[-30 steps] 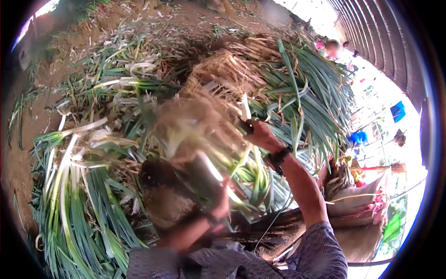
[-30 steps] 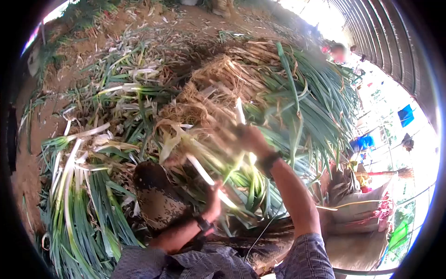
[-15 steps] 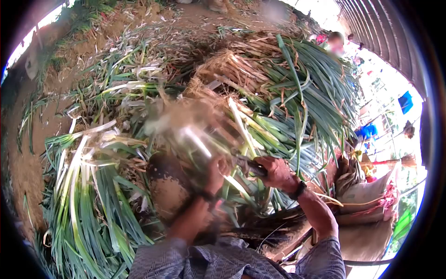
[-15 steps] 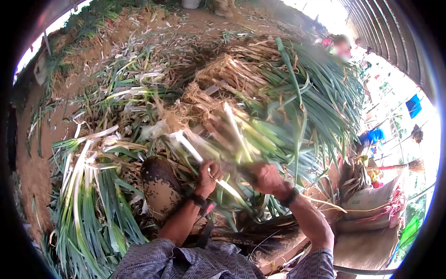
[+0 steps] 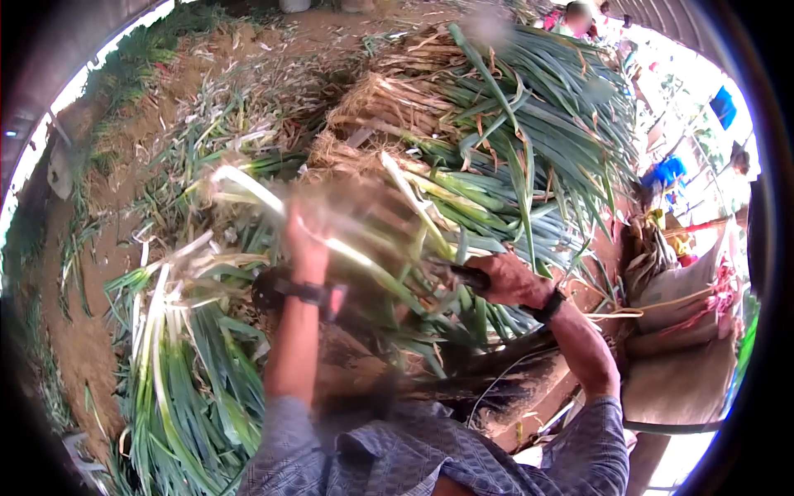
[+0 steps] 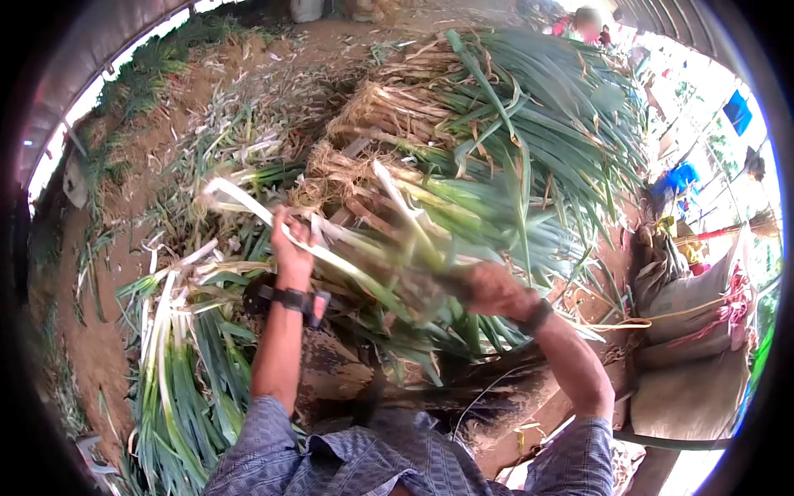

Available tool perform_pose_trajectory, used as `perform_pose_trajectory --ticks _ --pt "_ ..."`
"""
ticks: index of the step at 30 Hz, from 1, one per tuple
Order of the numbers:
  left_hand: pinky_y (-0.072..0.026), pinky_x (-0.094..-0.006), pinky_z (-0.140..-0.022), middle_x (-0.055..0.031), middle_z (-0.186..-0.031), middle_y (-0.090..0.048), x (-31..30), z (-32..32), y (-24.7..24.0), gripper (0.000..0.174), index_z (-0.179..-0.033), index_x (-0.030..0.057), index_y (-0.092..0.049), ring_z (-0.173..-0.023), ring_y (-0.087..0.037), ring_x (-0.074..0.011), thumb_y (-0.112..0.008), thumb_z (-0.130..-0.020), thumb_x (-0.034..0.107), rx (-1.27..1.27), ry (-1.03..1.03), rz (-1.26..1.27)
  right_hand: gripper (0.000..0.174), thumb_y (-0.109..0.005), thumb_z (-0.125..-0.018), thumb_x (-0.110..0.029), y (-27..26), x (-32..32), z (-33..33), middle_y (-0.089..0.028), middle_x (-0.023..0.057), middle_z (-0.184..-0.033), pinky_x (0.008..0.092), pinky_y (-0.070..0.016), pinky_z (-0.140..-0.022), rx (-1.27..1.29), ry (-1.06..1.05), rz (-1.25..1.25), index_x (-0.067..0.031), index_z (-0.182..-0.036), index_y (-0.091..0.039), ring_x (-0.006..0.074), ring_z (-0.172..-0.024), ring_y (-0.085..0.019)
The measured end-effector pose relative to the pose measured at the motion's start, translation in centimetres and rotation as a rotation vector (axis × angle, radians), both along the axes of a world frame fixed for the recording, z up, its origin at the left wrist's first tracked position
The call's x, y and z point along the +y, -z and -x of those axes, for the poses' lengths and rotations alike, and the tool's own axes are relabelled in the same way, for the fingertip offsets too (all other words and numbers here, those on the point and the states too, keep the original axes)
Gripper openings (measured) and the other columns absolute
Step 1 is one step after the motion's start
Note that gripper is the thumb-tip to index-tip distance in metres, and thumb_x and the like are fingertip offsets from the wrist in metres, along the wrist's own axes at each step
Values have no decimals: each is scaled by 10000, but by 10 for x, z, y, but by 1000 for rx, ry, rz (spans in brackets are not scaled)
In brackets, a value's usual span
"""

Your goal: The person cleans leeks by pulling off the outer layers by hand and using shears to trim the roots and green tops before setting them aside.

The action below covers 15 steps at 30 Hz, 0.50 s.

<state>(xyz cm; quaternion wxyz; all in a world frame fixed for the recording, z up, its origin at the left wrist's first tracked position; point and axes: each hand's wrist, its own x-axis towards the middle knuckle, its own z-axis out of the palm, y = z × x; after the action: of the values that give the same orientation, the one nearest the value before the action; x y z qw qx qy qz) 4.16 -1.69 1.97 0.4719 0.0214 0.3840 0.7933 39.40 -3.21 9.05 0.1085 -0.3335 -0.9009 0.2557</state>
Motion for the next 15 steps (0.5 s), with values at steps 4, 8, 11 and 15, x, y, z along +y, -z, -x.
perform_pose_trajectory --ticks 4,8,11,15 --pt "-334 -286 -454 86 -552 -368 20 69 -47 386 -709 201 -453 -478 -379 -74 -613 -964 443 165 61 -314 209 -663 -770 -102 29 -6 -32 -665 177 -773 456 -489 -621 -118 5 117 -71 -976 -687 389 -700 -642" --pt "-353 -293 -503 66 -555 -369 29 94 -108 396 -711 189 -473 -504 -388 -91 -590 -970 465 270 89 -384 251 -667 -746 -112 38 -9 -38 -668 186 -784 465 -494 -646 -113 -12 90 -69 -993 -679 381 -732 -652" --pt "-327 -300 -532 40 -553 -370 28 86 -136 433 -706 146 -499 -519 -371 -112 -523 -990 473 388 178 -506 307 -671 -733 -132 31 -5 -28 -685 179 -834 459 -510 -670 11 28 5 -70 -1034 -676 387 -780 -658" --pt "-310 -295 -507 34 -514 -347 30 70 -160 491 -692 113 -532 -468 -341 -112 -436 -1024 463 504 320 -587 360 -684 -718 -138 29 -3 -23 -681 183 -837 461 -515 -694 -106 42 -10 -66 -1071 -672 388 -800 -658"
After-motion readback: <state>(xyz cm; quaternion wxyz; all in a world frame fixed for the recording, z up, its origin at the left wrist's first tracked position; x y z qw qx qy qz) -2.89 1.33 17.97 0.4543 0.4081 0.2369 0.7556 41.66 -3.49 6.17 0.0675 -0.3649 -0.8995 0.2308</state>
